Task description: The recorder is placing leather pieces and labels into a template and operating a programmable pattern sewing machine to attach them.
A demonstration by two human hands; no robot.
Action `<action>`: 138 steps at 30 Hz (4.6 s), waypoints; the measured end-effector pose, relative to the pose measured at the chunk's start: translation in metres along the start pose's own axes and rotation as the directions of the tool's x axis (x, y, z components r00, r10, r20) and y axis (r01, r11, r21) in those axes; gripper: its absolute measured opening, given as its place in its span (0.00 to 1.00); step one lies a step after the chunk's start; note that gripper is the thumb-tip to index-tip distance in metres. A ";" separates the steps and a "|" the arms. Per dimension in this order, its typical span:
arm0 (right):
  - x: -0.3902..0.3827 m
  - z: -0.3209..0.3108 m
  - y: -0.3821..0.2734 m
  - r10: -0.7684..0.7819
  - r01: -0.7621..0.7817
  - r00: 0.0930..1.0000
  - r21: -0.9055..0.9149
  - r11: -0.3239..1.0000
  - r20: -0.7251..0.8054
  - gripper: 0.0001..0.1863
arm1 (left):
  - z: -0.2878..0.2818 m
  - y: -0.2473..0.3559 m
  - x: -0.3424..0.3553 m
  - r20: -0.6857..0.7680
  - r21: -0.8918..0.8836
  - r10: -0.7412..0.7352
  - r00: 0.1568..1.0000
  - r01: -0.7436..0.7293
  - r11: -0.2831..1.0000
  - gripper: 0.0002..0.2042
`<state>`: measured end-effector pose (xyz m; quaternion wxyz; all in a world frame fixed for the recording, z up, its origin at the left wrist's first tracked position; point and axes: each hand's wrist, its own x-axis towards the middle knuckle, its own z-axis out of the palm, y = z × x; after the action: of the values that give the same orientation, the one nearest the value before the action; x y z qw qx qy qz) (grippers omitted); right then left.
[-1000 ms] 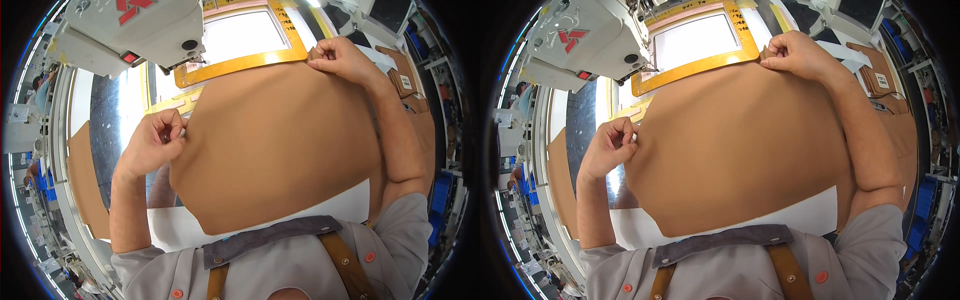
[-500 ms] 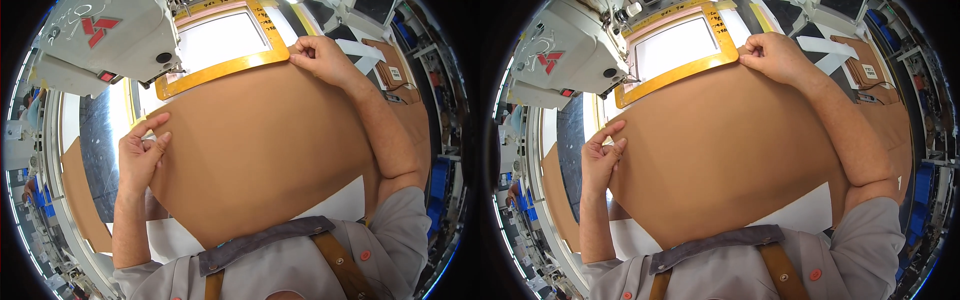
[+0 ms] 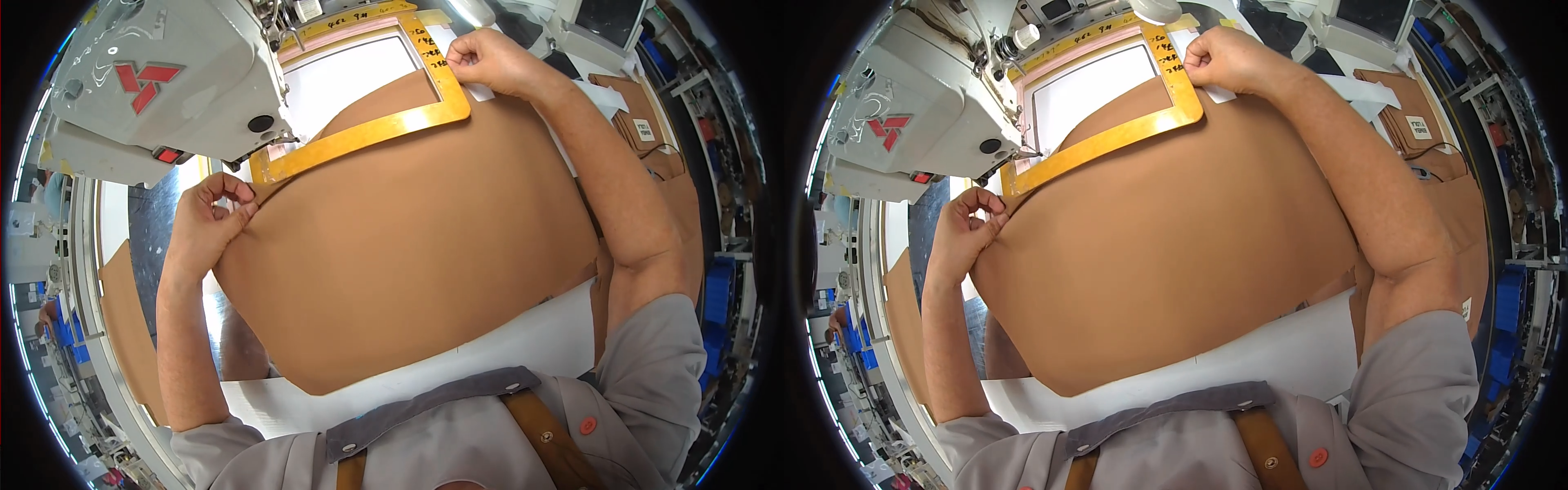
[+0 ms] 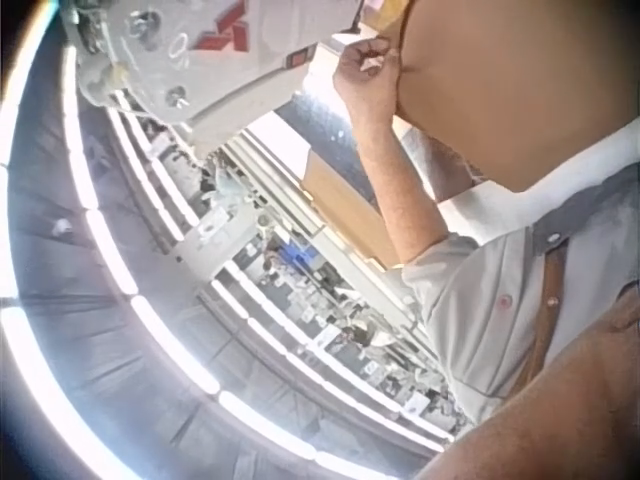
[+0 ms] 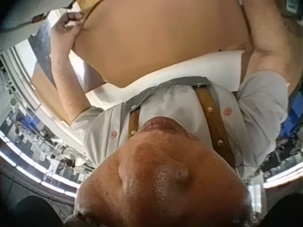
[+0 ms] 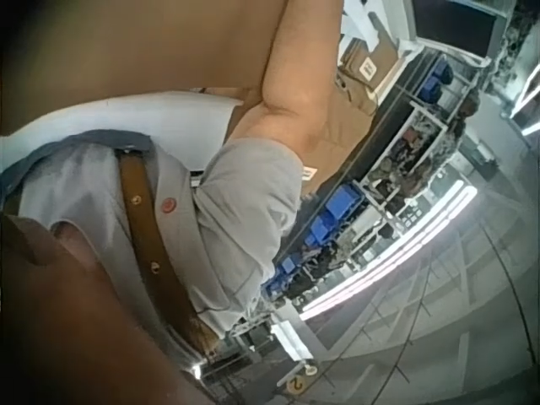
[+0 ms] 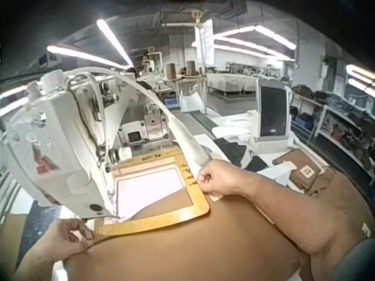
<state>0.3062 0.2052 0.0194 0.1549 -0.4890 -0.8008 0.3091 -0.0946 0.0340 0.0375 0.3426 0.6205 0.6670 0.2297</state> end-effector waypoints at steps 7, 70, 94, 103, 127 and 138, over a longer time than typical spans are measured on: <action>0.008 0.001 -0.001 0.009 -0.009 1.000 0.048 0.999 -0.011 0.06 | -0.012 -0.013 0.010 0.032 -0.221 -0.061 0.998 0.067 0.973 0.07; -0.124 0.029 0.015 -0.207 0.087 0.966 -0.558 0.826 -0.156 0.38 | 0.055 -0.020 -0.074 -0.205 0.760 0.422 0.883 -0.128 0.637 0.44; -0.146 0.033 0.014 -0.398 0.119 0.877 -0.680 0.724 -0.270 0.34 | 0.050 -0.018 -0.072 -0.203 0.798 0.395 0.896 -0.082 0.597 0.36; -0.147 0.034 0.015 -0.413 0.093 0.861 -0.706 0.702 -0.298 0.34 | 0.049 -0.017 -0.070 -0.160 0.797 0.391 0.906 -0.115 0.593 0.35; -0.149 0.027 0.000 -0.488 0.195 0.823 -0.661 0.724 -0.292 0.23 | 0.049 -0.014 -0.072 -0.193 0.803 0.411 0.891 -0.097 0.588 0.32; -0.154 0.024 0.000 -0.504 0.247 0.842 -0.691 0.680 -0.195 0.26 | 0.053 -0.010 -0.064 -0.208 0.795 0.520 0.828 -0.167 0.584 0.29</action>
<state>0.3659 0.0615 0.0096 0.1876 -0.3821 -0.8968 -0.1204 -0.0617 -0.0367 0.0063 -0.1480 0.7598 0.6204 0.1259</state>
